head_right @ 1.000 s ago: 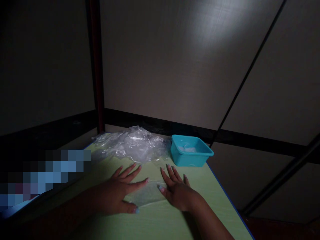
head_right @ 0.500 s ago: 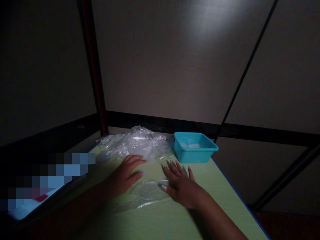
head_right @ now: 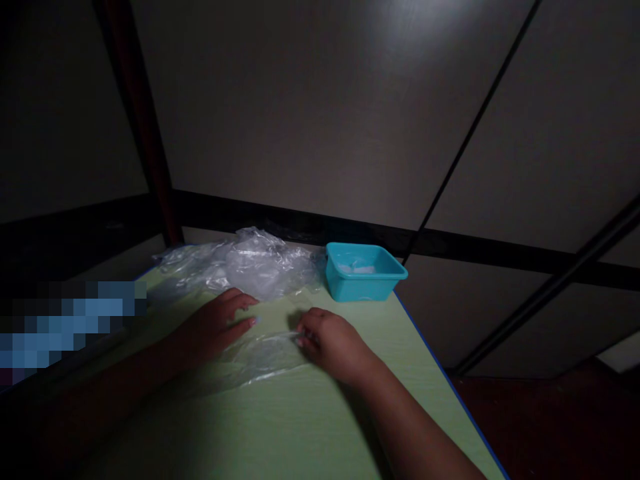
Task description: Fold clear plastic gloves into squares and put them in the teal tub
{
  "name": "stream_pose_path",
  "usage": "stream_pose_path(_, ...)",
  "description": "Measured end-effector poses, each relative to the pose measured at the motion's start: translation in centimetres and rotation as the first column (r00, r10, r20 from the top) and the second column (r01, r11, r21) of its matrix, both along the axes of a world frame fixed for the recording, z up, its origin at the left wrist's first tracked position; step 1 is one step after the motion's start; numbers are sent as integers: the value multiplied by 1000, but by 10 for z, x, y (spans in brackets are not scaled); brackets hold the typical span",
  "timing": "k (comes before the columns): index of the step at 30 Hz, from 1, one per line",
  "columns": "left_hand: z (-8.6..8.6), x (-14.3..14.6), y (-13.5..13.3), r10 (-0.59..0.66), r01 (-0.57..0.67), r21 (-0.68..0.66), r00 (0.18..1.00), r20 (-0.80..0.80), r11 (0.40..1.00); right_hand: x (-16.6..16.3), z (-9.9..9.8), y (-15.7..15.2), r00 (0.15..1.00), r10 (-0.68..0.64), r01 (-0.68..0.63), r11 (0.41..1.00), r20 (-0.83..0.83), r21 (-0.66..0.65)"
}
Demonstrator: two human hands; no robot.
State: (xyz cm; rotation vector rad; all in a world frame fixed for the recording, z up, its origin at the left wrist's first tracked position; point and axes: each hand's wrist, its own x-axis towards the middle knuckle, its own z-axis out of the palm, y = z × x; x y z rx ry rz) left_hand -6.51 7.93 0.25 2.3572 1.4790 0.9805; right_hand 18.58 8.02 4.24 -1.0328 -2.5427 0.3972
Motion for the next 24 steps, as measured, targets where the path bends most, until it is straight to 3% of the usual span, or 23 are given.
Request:
stream_pose_path(11,0,-1,-5,15,-19,-29,992,-124,999,7,0,11,979,-203,204,978,-34,43)
stream_pose_path(24,2,-8,-9,-36,-12,-162,957,-287,987,5,-5,10,988,-153,153,988,2,-16)
